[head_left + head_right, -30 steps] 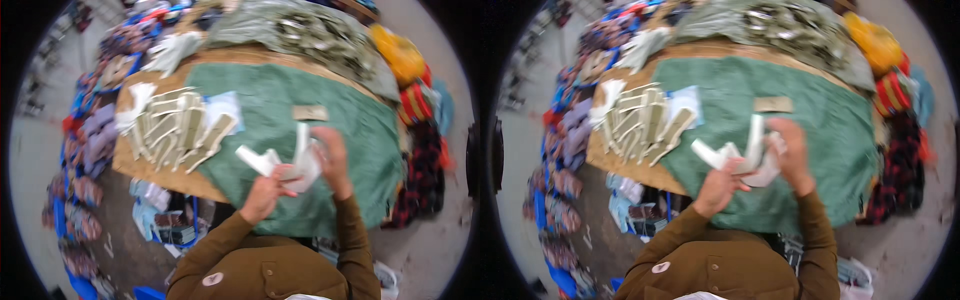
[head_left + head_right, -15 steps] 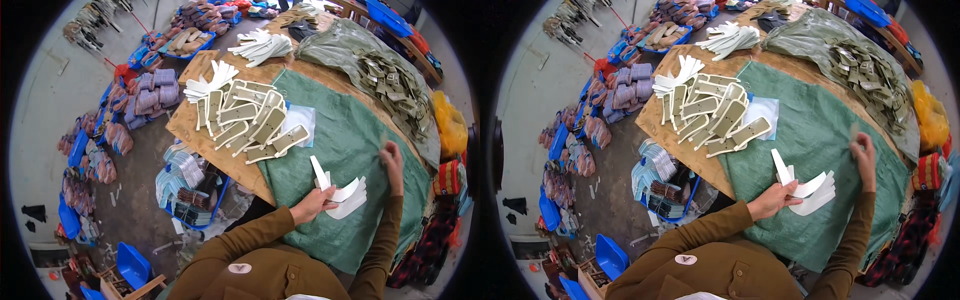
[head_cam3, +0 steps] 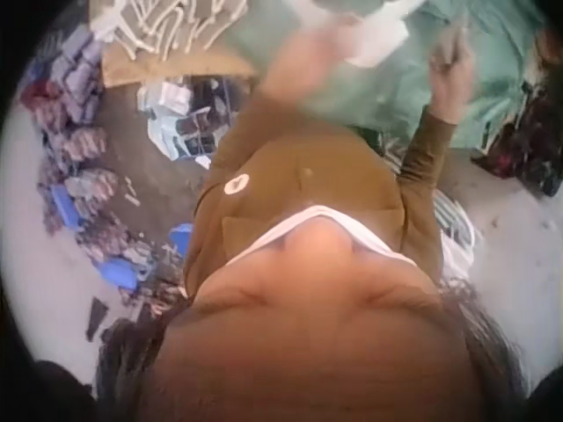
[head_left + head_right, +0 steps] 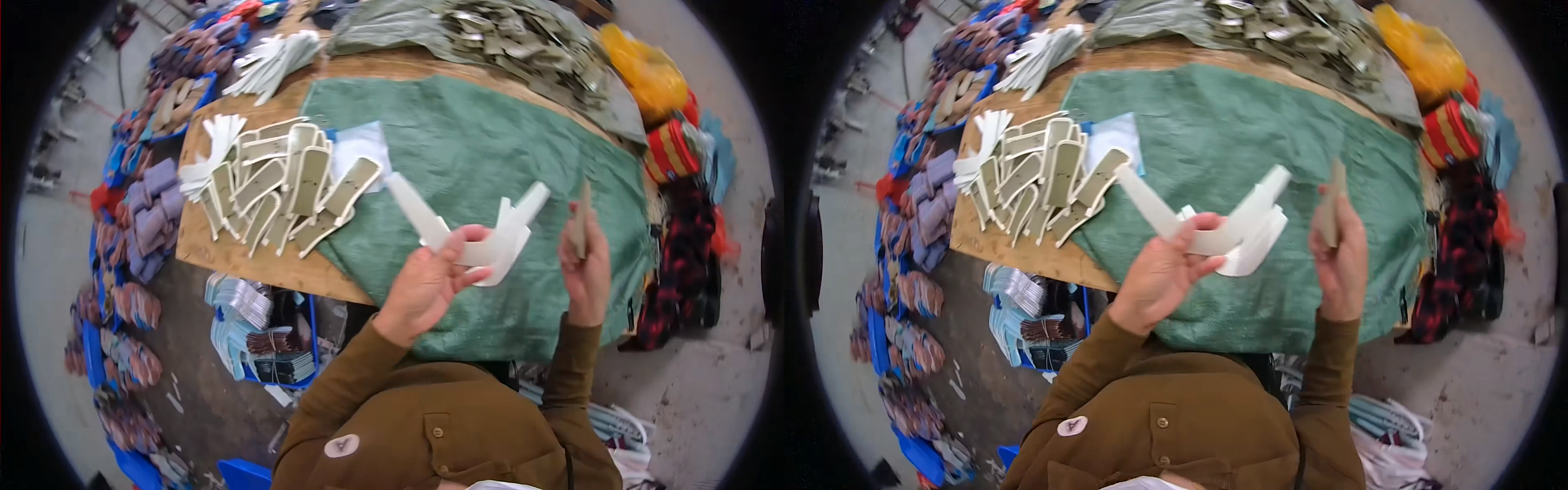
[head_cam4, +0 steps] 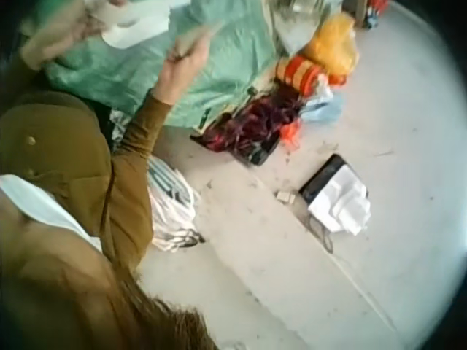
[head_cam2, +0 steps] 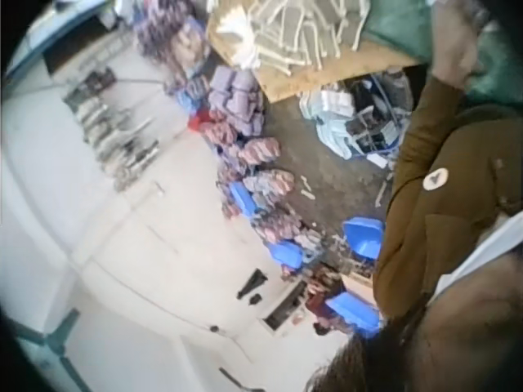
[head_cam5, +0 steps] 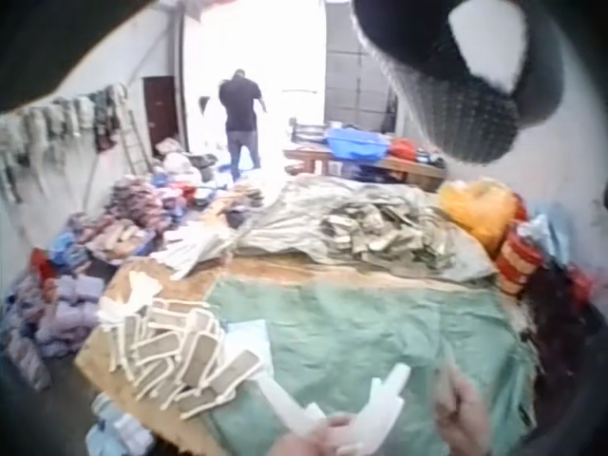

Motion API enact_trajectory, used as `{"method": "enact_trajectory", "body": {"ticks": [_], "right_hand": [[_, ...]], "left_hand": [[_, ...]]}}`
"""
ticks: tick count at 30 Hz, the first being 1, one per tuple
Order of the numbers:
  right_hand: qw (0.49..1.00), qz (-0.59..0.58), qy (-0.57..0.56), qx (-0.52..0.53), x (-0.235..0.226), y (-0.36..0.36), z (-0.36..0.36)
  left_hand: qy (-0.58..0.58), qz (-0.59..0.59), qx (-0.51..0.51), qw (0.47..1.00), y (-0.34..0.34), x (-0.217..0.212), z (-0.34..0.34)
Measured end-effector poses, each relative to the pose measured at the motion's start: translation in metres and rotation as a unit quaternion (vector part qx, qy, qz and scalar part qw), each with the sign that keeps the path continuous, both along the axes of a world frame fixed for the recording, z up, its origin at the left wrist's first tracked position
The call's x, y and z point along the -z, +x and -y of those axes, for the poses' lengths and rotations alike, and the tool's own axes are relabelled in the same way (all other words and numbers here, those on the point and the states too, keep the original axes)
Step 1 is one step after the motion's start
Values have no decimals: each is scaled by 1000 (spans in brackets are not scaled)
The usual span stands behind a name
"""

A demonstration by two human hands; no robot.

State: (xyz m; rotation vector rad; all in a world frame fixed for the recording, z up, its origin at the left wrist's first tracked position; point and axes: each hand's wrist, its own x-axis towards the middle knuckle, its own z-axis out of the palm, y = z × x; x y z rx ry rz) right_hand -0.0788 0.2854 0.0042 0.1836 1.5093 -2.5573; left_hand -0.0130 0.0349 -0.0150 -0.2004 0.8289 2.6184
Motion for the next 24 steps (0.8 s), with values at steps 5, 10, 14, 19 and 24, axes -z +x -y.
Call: {"method": "enact_trajectory", "body": {"ticks": [5,10,14,19,24], "right_hand": [[1000,15,17,15,-14,45,47],[874,-319,346,-122,-8,52,67],[809,-370,404,-215,-10,45,72],[814,-405,367,-199,-10,43,75],[824,-400,348,-199,-5,42,73]], "left_hand": [[-18,67,-32,997,17,-3,8],[51,107,-26,993,32,-8,7],[46,110,-7,993,37,-6,9],[43,123,9,991,35,-7,10],[47,123,17,991,33,-9,7]]}}
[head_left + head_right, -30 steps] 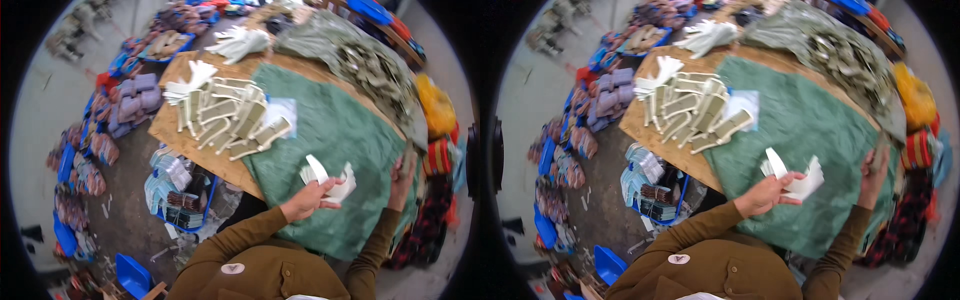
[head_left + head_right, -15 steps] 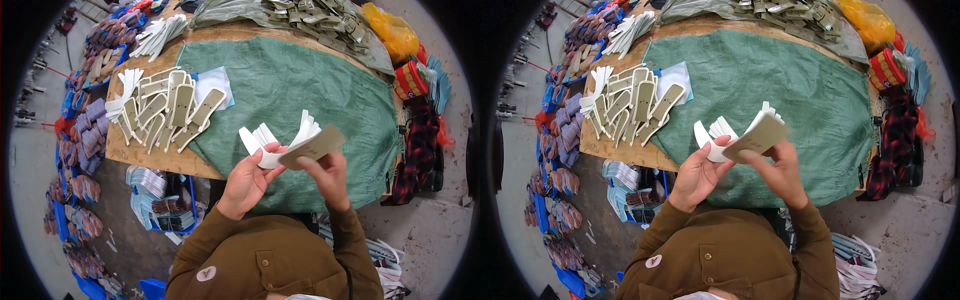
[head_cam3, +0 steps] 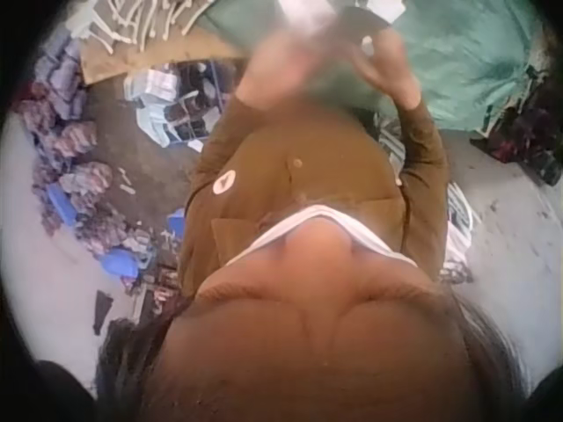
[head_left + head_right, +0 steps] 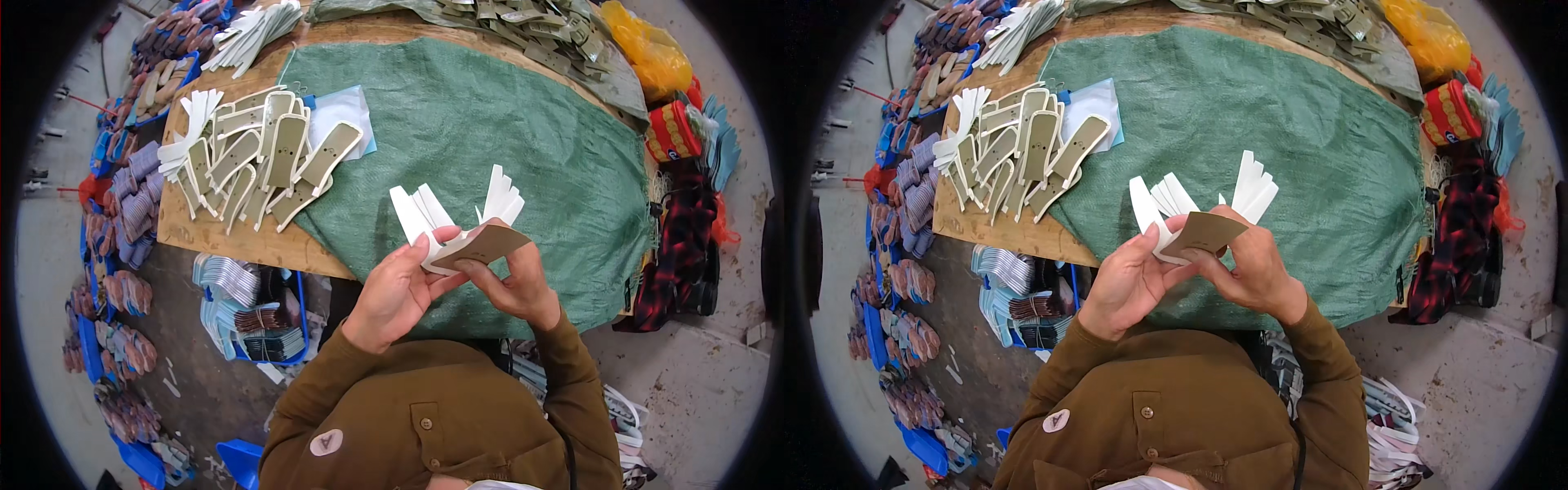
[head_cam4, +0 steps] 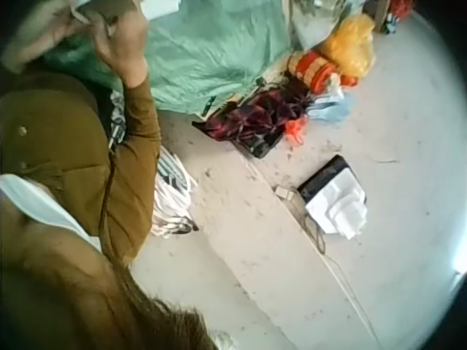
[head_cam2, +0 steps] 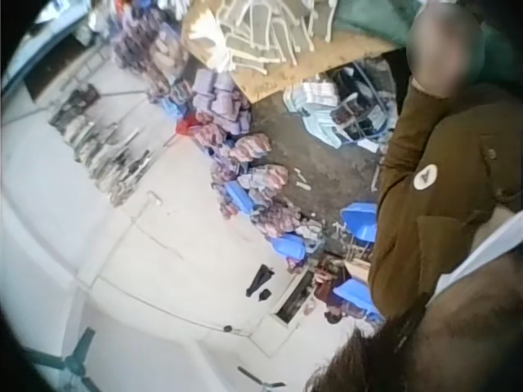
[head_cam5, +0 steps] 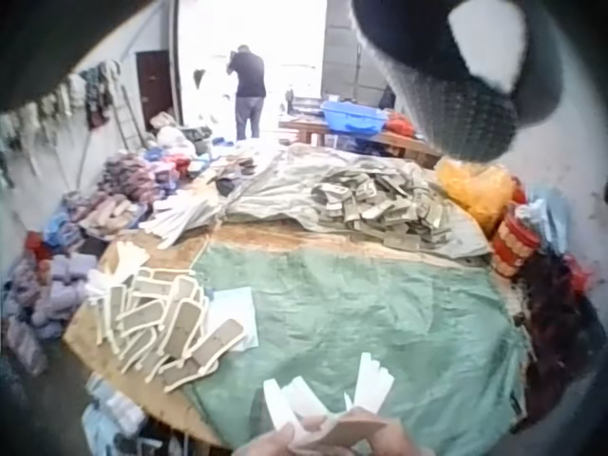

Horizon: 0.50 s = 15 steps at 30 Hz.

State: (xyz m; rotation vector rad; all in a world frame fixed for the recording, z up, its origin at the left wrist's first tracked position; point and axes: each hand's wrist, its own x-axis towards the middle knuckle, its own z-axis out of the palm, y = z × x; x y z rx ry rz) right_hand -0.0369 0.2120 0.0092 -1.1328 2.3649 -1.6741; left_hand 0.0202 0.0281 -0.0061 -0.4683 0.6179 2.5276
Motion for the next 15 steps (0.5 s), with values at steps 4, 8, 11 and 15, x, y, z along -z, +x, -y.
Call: {"method": "enact_trajectory", "body": {"ticks": [4,8,11,15], "right_hand": [[1000,10,4,-2,-2,-1,-2],[1000,6,3,5,-2,-2,0],[1000,18,14,3,-3,-3,-1],[1000,9,11,4,-1,-4,-1]], "left_hand": [[1,-2,3,1000,-2,2,0],[0,-7,5,1000,-4,3,-1],[2,-7,4,1000,-5,4,-1],[-3,-3,1,1000,-5,5,-1]]}}
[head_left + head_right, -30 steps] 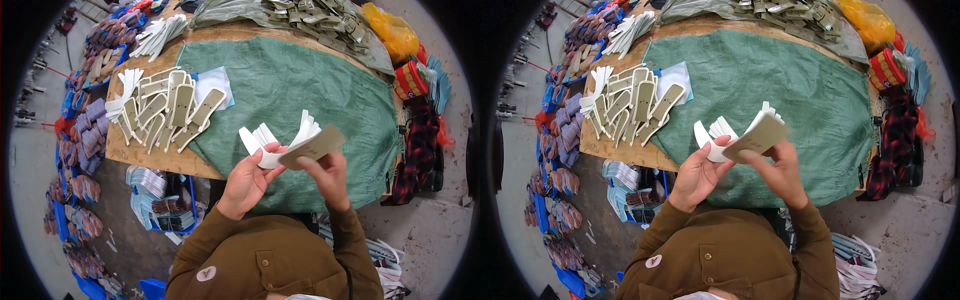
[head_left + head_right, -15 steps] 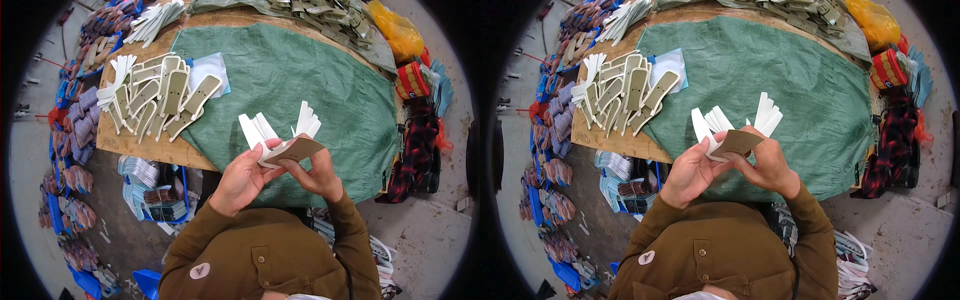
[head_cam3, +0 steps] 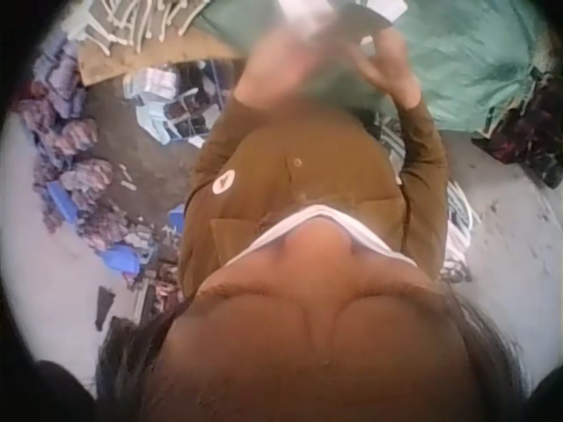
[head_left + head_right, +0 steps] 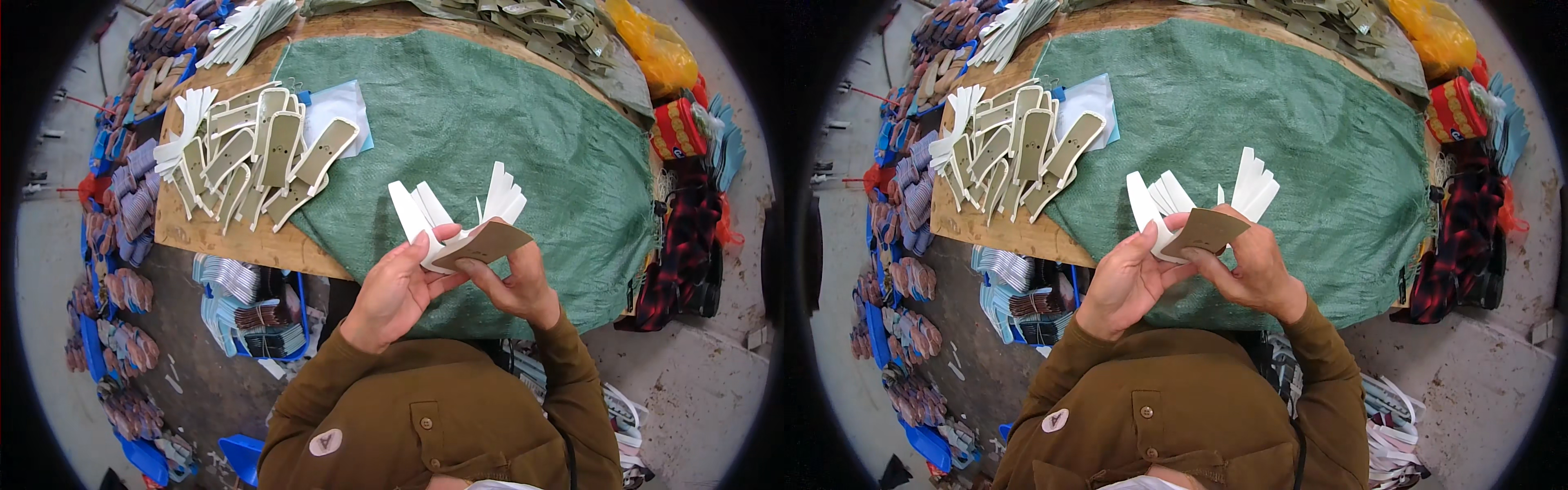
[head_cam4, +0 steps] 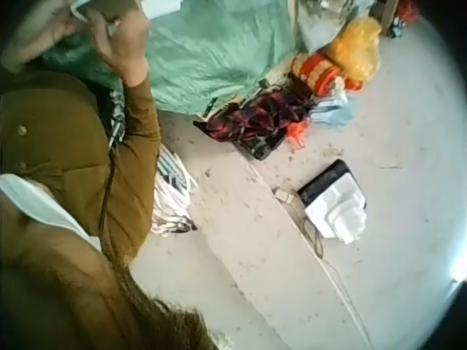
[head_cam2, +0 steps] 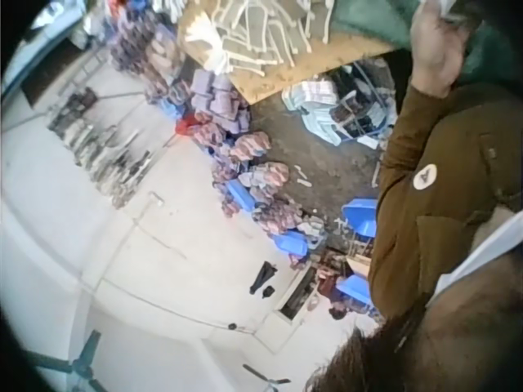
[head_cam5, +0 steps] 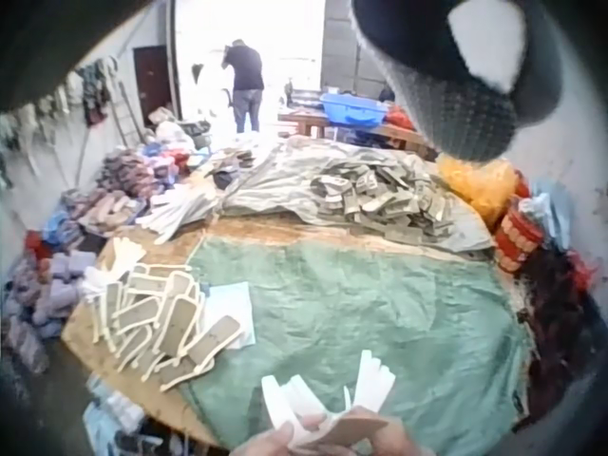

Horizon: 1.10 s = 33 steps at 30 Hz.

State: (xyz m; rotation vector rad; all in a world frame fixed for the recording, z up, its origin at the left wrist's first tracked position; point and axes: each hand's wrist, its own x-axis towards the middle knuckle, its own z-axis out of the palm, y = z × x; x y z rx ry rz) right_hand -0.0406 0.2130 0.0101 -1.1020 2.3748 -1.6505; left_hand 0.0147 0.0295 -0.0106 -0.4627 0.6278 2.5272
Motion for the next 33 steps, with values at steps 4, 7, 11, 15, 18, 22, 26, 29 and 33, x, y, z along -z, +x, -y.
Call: {"method": "enact_trajectory", "body": {"ticks": [4,7,11,15,18,22,26,29,33], "right_hand": [[1000,5,3,-1,5,-1,-2],[1000,-17,-1,-2,13,-1,-4],[997,-64,-44,-5,27,1,-5],[975,-220,-8,-5,21,4,-6],[970,-242,18,-8,10,5,-3],[966,-254,42,9,14,7,-1],[968,-239,69,27,16,8,2],[968,-238,71,36,20,11,6],[972,-215,95,26,24,13,4]], "left_hand": [[-12,-8,2,1000,-1,-1,-1],[-28,-26,5,999,-1,0,-1],[-89,-56,-1,994,-3,-9,4],[-414,-225,-33,881,-14,-20,23],[-628,-274,8,728,-9,-40,32],[-688,-322,-33,649,0,-42,26],[-681,-372,-67,627,3,-48,12],[-689,-388,-78,607,6,-49,7],[-690,-391,-71,605,10,-49,7]]}}
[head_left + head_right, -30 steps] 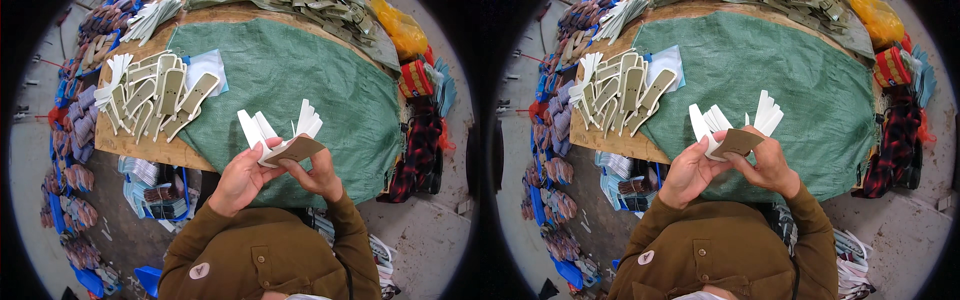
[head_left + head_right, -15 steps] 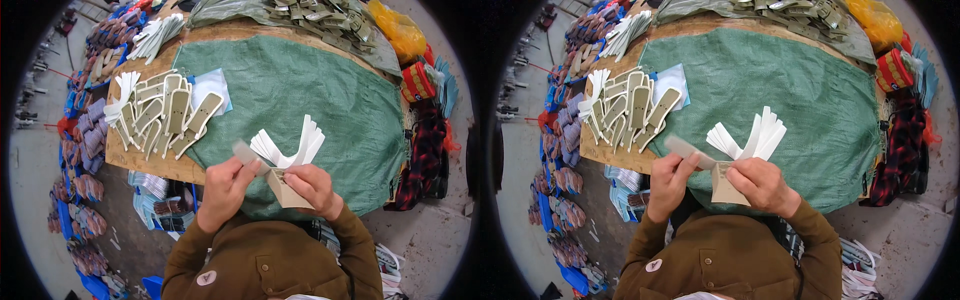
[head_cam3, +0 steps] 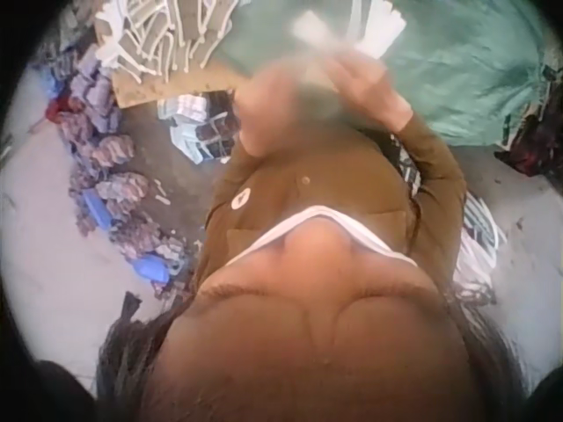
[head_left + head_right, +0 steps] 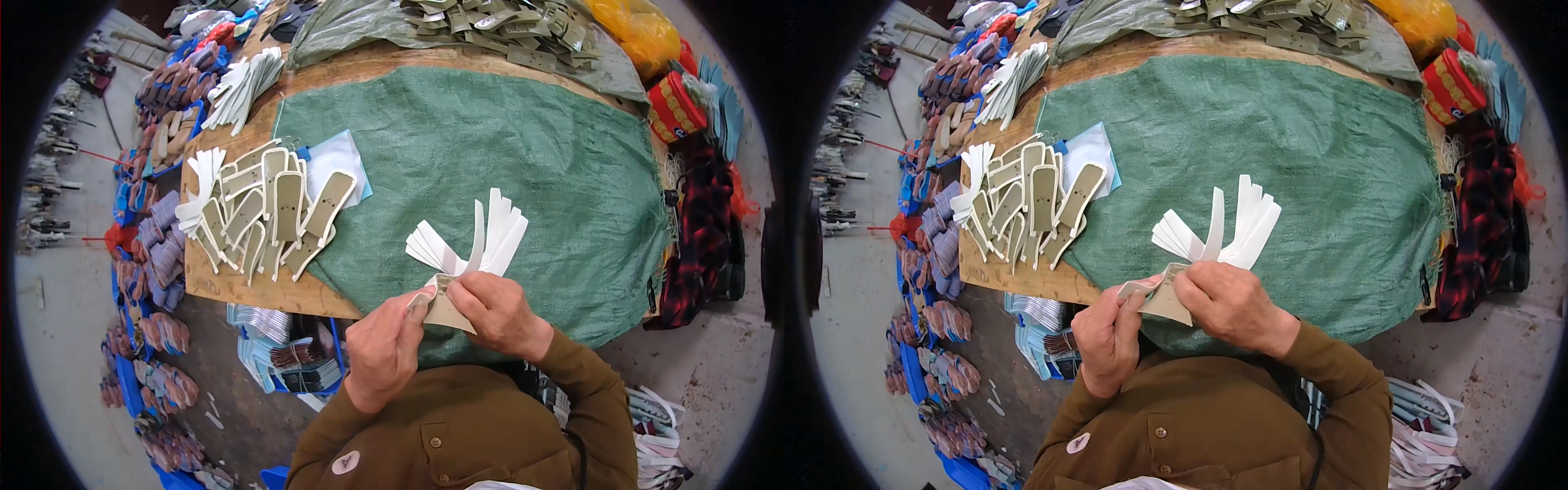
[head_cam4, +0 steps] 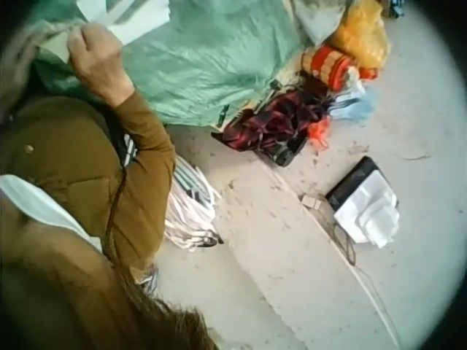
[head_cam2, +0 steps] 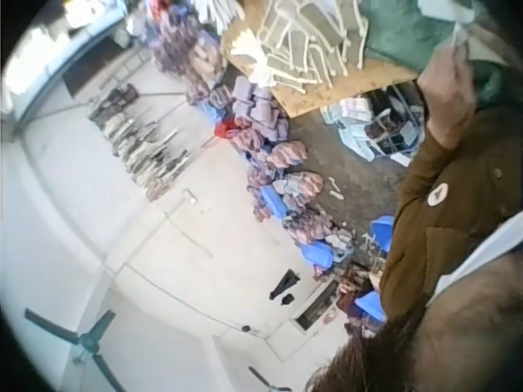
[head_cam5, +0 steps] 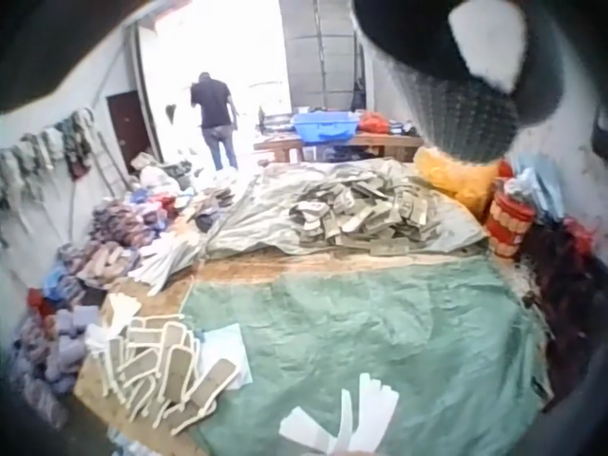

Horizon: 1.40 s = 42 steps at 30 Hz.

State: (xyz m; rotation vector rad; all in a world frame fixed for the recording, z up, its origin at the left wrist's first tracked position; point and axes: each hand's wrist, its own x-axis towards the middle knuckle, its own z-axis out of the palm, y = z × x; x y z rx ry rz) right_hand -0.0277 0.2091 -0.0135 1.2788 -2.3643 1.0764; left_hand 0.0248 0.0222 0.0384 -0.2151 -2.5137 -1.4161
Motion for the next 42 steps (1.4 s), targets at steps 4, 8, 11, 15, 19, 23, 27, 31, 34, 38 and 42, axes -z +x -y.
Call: {"method": "enact_trajectory", "body": {"ticks": [4,8,11,15,19,23,27,31,34,38,42], "right_hand": [[999,0,31,16,13,-2,0],[998,-6,37,43,15,4,5],[998,-13,36,55,8,2,3],[997,-37,25,58,5,0,-1],[997,-35,17,61,7,0,1],[998,-29,9,54,7,5,3],[998,-23,8,58,7,8,5],[996,11,50,76,-3,8,8],[996,32,49,74,-2,10,14],[994,78,20,72,-17,4,17],[949,299,-102,17,-52,0,2]], "left_hand": [[85,20,-6,996,4,-1,4],[190,-23,-53,980,1,1,-5],[271,-11,-80,959,-8,-1,-10],[124,66,56,989,-4,12,13],[70,17,19,997,-4,16,7],[185,68,-55,979,1,25,3],[194,34,-65,978,2,31,-4],[69,43,-66,994,2,18,-7],[35,-1,-85,996,1,24,-9],[175,-19,-59,983,-4,16,-13],[445,125,59,885,-16,-3,-9]]}}
